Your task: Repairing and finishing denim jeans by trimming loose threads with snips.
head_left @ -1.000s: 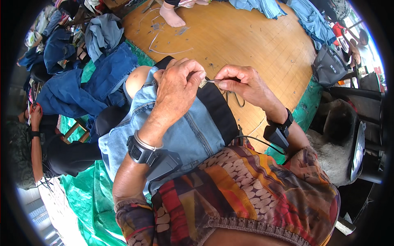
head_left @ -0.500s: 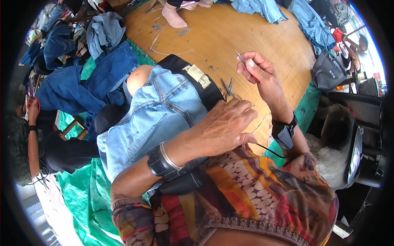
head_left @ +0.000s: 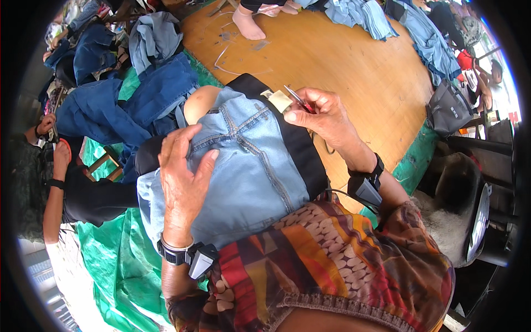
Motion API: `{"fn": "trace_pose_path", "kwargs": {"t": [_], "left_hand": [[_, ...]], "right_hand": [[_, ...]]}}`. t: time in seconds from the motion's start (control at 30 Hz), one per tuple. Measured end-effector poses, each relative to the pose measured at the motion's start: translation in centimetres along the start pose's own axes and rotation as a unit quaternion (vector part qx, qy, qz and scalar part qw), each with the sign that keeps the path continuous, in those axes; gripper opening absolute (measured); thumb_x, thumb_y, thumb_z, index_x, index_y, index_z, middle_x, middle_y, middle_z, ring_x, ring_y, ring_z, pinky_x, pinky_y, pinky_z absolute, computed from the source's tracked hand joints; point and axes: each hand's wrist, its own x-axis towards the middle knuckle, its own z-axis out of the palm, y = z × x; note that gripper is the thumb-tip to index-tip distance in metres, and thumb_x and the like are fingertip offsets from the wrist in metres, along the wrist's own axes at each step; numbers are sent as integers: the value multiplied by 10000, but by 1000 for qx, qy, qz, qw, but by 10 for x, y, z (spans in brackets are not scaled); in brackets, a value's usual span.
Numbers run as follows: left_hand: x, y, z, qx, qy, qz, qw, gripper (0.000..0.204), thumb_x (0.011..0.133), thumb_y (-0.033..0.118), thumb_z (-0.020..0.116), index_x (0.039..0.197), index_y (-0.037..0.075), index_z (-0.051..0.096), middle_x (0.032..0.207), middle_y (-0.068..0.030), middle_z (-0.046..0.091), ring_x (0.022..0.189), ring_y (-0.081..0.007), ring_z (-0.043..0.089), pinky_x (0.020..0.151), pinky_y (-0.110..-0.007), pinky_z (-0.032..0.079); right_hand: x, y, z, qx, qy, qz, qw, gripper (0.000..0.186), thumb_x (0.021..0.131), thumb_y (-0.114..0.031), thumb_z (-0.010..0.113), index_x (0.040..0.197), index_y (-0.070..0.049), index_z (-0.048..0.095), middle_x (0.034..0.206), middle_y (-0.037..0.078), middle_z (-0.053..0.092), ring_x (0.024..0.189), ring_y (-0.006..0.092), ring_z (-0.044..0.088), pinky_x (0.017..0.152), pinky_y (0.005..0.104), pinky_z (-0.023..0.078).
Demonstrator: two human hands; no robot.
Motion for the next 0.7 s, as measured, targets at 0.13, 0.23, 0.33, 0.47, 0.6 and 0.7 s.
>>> {"fn": "trace_pose_path", "kwargs": {"t": [0.13, 0.23, 0.33, 0.47, 0.6, 0.7], "left_hand": [[-16, -4, 0, -126, -47, -88, 987, 384, 723, 37, 706, 1087, 25, 586, 1051, -127, 590, 990, -299, 555, 878, -357, 434], [-13, -3, 0, -86, 1, -28, 996, 377, 716, 17, 702, 1077, 33, 594, 1050, -119, 594, 974, -264, 570, 865, -348, 445], [-2, 9, -7, -51, 45, 39, 997, 335, 719, -8, 688, 1043, 35, 611, 1048, -113, 598, 957, -243, 579, 853, -337, 450], [17, 24, -8, -163, -14, 61, 985, 270, 728, -64, 650, 980, 33, 635, 1027, -106, 604, 900, -224, 592, 809, -308, 461], [28, 32, 8, -338, -73, 21, 938, 235, 776, -86, 619, 977, 35, 636, 990, -64, 614, 887, -125, 585, 736, -242, 459], [34, 40, 15, -377, -100, -22, 920, 145, 873, 23, 594, 1014, 9, 624, 904, -40, 632, 791, -86, 582, 690, -218, 464]], "right_hand": [[-3, -1, 6, -58, -21, 18, 998, 126, 788, -53, 720, 849, -4, 621, 792, -5, 628, 726, 36, 549, 661, 200, 454], [-9, 4, 12, 40, 12, -37, 998, 110, 794, -45, 710, 845, -8, 620, 797, -5, 620, 724, 36, 533, 663, 196, 438], [-11, 7, 14, 23, 30, -113, 993, 109, 800, -32, 696, 870, -10, 616, 813, 2, 619, 738, 44, 536, 680, 197, 439], [-12, 10, 17, 81, 101, -11, 991, 148, 804, -47, 691, 931, -13, 624, 804, -12, 605, 745, 44, 532, 661, 193, 415], [-21, 6, 11, 142, 85, 95, 982, 212, 799, -84, 701, 987, -9, 636, 806, -27, 608, 733, 37, 525, 657, 187, 396], [-31, -11, 15, 139, 26, 1, 990, 244, 801, -35, 700, 1029, 21, 632, 851, 9, 640, 788, 63, 571, 708, 200, 454]]}}
